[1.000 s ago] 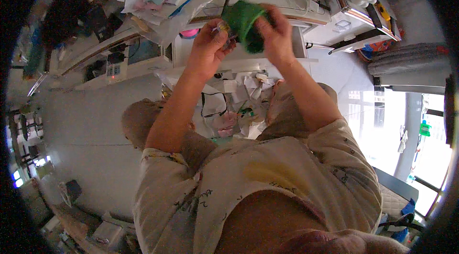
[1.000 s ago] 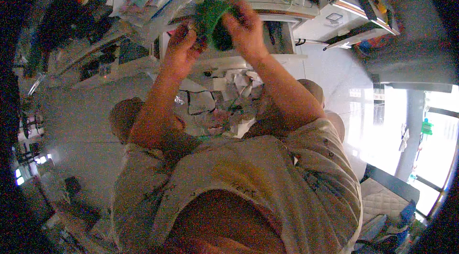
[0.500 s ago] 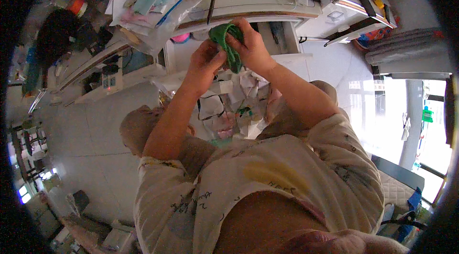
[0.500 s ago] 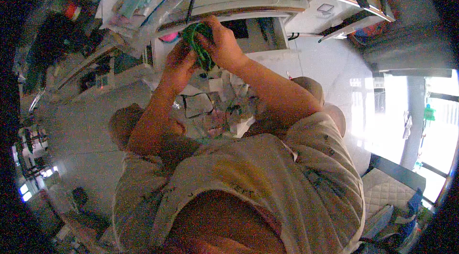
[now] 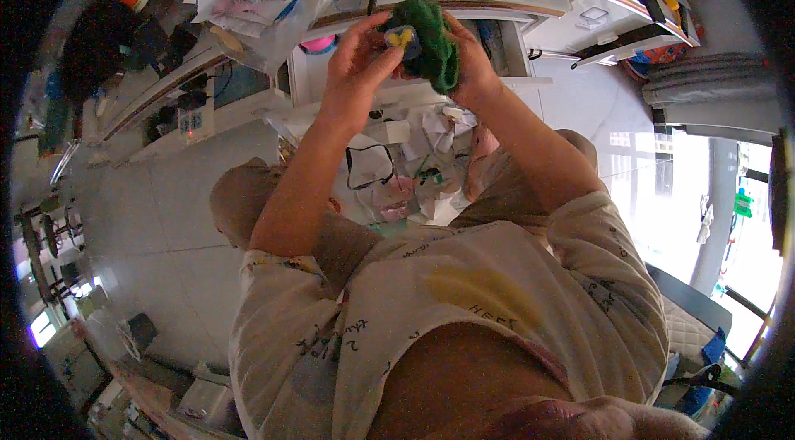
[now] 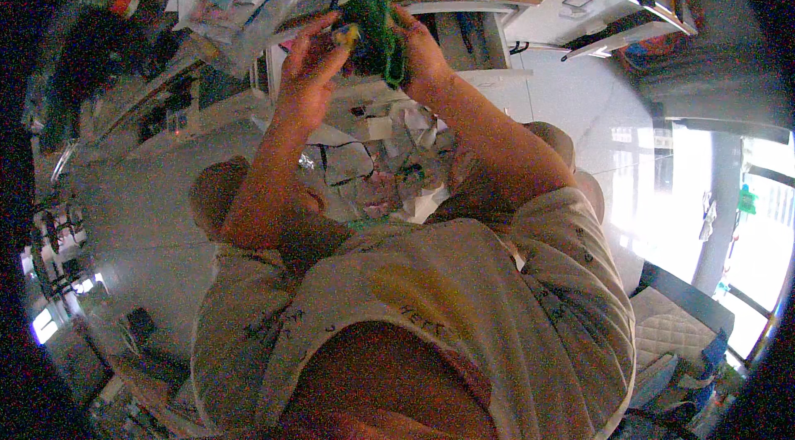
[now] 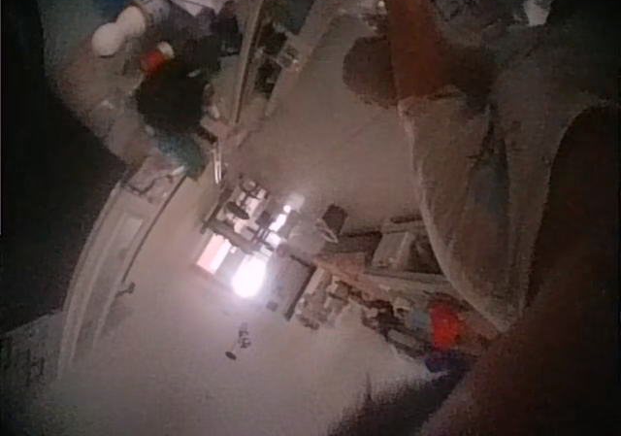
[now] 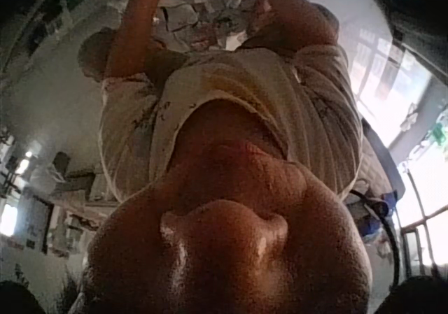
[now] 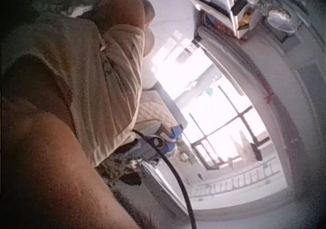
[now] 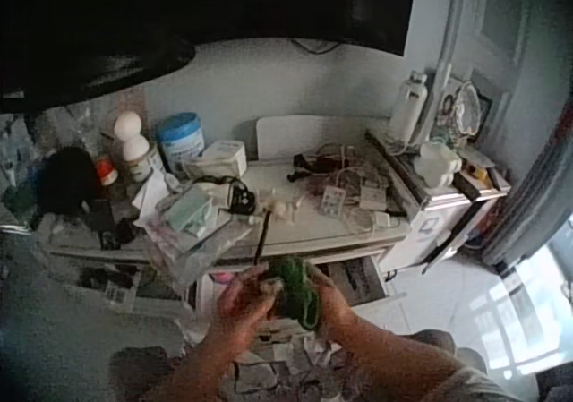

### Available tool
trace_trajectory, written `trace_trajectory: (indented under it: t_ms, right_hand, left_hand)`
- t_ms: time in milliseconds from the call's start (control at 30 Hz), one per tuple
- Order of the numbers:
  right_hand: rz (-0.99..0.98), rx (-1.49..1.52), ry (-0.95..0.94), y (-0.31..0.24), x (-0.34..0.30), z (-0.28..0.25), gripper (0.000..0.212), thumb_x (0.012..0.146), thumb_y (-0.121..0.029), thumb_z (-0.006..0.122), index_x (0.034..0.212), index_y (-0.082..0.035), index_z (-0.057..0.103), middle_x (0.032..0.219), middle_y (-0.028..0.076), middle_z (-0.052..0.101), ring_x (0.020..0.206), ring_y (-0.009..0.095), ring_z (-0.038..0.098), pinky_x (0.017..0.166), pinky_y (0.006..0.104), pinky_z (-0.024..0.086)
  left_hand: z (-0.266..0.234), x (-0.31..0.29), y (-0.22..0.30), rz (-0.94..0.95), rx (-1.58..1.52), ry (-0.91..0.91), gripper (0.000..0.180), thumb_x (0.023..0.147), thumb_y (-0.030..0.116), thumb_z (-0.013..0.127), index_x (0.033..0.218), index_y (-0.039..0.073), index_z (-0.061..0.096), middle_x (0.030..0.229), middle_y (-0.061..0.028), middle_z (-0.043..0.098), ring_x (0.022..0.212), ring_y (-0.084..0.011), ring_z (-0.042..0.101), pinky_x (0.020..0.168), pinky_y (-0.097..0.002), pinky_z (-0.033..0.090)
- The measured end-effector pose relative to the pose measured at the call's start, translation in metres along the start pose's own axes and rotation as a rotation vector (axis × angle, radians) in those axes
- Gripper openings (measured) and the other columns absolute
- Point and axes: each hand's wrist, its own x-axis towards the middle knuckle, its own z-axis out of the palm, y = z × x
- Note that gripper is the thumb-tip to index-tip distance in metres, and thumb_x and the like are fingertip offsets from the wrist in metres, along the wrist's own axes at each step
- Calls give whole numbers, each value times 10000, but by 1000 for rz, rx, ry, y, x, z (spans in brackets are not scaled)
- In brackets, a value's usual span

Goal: The person cleans various household items with a green cloth while organizing a drawer, including a small blue container, a black case, and electronic accessories, before placing them back into the drawer or a plastic bag.

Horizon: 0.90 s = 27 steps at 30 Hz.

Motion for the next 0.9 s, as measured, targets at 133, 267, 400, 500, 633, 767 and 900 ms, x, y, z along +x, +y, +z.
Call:
trace_trajectory:
  t_ms: [133,267,400,500,633,767,900]
  right_hand:
    - [-81,-217,34,15,-2,8,273,875,-162,516,1121,-48,483,961,72,598,822,181,591,678,309,502]
    - [-154,-225,48,23,3,1,324,801,-92,619,1095,-52,488,933,57,595,819,149,571,701,288,484]
    - [-265,-369,-33,17,1,2,405,767,-105,662,1120,-54,471,938,54,592,845,148,560,755,288,473]
    - [-428,-625,-146,13,1,3,467,741,-148,697,1135,-51,465,945,52,589,865,142,551,784,284,464]
    - [-449,-797,-192,10,0,2,470,721,-185,721,1105,-40,491,950,54,592,876,125,545,785,272,457]
    - [-402,-776,-112,7,-2,6,385,730,-180,713,1035,-28,533,925,58,608,833,124,554,752,273,461]
    - [-460,-865,14,4,1,8,339,756,-200,688,996,-9,542,879,57,614,768,128,562,708,274,468]
  left_hand:
    - [-2,3,-5,119,303,173,389,811,62,594,1185,78,489,896,-38,566,715,-102,541,639,-229,465]
    - [-3,4,-2,198,461,193,349,808,70,605,1148,83,527,911,-45,576,709,-95,555,602,-215,469]
    - [-12,2,-4,77,359,59,340,808,106,616,1134,55,536,923,-39,584,732,-101,565,615,-220,470]
    - [-12,-3,3,-104,200,46,360,822,163,608,1143,26,519,938,-36,586,755,-105,566,625,-228,472]
    - [-13,-7,7,-227,110,60,375,844,245,582,1124,5,516,972,-49,585,812,-118,567,655,-245,476]
    - [-15,-9,-7,-197,-271,4,342,859,272,555,1077,10,534,963,-56,587,811,-132,570,669,-263,479]
    - [-9,-11,-8,-221,-503,-13,294,874,265,529,1034,18,538,939,-64,592,762,-152,572,658,-283,480]
